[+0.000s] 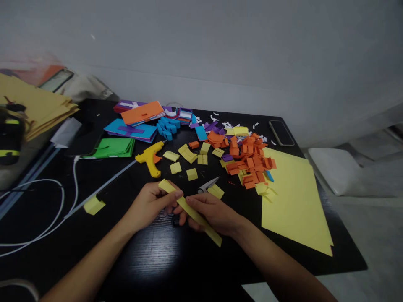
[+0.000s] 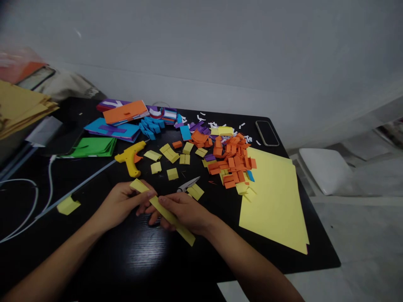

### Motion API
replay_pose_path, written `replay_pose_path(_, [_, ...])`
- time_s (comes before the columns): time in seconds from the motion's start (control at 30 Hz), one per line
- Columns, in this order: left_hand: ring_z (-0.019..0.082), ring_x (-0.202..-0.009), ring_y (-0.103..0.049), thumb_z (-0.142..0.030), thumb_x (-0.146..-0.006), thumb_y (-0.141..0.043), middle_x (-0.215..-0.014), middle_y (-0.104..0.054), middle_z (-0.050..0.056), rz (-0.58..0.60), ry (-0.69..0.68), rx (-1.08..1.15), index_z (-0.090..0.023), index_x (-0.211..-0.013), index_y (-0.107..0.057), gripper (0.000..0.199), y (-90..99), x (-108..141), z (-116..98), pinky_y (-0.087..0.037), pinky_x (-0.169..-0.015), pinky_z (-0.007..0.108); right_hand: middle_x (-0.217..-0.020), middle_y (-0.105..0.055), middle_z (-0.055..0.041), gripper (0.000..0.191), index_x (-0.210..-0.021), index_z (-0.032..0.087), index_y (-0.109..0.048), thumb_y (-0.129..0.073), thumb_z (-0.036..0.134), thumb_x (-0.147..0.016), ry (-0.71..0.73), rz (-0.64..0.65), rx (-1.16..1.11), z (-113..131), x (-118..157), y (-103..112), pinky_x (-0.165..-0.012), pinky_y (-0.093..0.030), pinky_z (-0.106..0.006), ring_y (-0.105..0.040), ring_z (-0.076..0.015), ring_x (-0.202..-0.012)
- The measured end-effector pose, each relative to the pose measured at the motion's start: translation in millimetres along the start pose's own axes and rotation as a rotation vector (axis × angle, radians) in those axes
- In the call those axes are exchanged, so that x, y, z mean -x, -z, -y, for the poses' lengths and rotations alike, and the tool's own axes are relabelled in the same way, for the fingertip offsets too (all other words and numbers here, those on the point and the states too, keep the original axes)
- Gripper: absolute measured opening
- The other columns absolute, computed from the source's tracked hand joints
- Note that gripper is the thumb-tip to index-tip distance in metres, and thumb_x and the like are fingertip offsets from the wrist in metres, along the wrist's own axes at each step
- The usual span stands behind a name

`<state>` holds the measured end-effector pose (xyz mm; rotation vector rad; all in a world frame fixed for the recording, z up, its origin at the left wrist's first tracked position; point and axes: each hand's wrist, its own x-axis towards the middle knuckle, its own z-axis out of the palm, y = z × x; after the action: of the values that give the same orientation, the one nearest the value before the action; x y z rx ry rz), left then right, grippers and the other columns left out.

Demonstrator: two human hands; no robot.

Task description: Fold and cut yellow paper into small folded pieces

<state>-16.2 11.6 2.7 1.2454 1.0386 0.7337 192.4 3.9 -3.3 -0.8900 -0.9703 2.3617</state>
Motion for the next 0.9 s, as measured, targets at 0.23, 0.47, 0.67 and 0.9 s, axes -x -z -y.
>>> replay_pose_path(0.23, [0.009,-0.046,-0.059,-0.037,-0.089,-0.073,-0.063,-0.069,0.001,-0.045,0.044,0.015,-0.014,-0.071,-0.069,0.029,-0.4,0.7,-2.2,-0.046,-0.042,0.018,-0.072,-0.070,-0.0036,0.045,-0.094,0.012,-0.076,-0.059,0.053,-0.097,0.116,-0.083,0.218,-0.9,-0.7,-3.5,-0.044,-0.032,-0.019,-0.045,-0.0065,-0.048])
replay_pose_path(0.47, [0.010,-0.046,-0.059,-0.035,-0.089,-0.073,-0.061,-0.068,0.000,-0.067,0.034,0.005,-0.015,-0.074,-0.070,0.025,-3.6,-0.1,-5.3,-0.048,-0.045,0.019,-0.072,-0.070,-0.0030,0.046,-0.092,0.013,-0.072,-0.054,0.055,-0.099,0.182,-0.134,0.361,-4.9,-0.8,-3.4,-0.043,-0.036,-0.020,-0.047,-0.0078,-0.048])
replay_pose_path(0.67, [0.010,-0.050,-0.060,-0.031,-0.087,-0.074,-0.063,-0.068,0.000,-0.019,0.039,0.012,-0.014,-0.081,-0.073,0.018,-4.4,0.8,-6.1,-0.049,-0.049,0.019,-0.069,-0.067,-0.0015,0.045,-0.088,0.014,-0.070,-0.050,0.053,-0.102,0.203,-0.164,0.444,-3.4,0.7,-9.0,-0.045,-0.038,-0.020,-0.047,-0.0079,-0.048])
replay_pose_path(0.9, [0.011,-0.050,-0.059,-0.035,-0.089,-0.072,-0.065,-0.068,0.002,-0.070,-0.012,-0.045,-0.014,-0.075,-0.074,0.025,-0.4,1.7,-5.5,-0.050,-0.047,0.020,-0.072,-0.069,-0.0023,0.044,-0.093,0.014,-0.072,-0.051,0.052,-0.102,0.224,-0.168,0.464,-3.0,1.8,-10.2,-0.049,-0.037,-0.021,-0.047,-0.0087,-0.051])
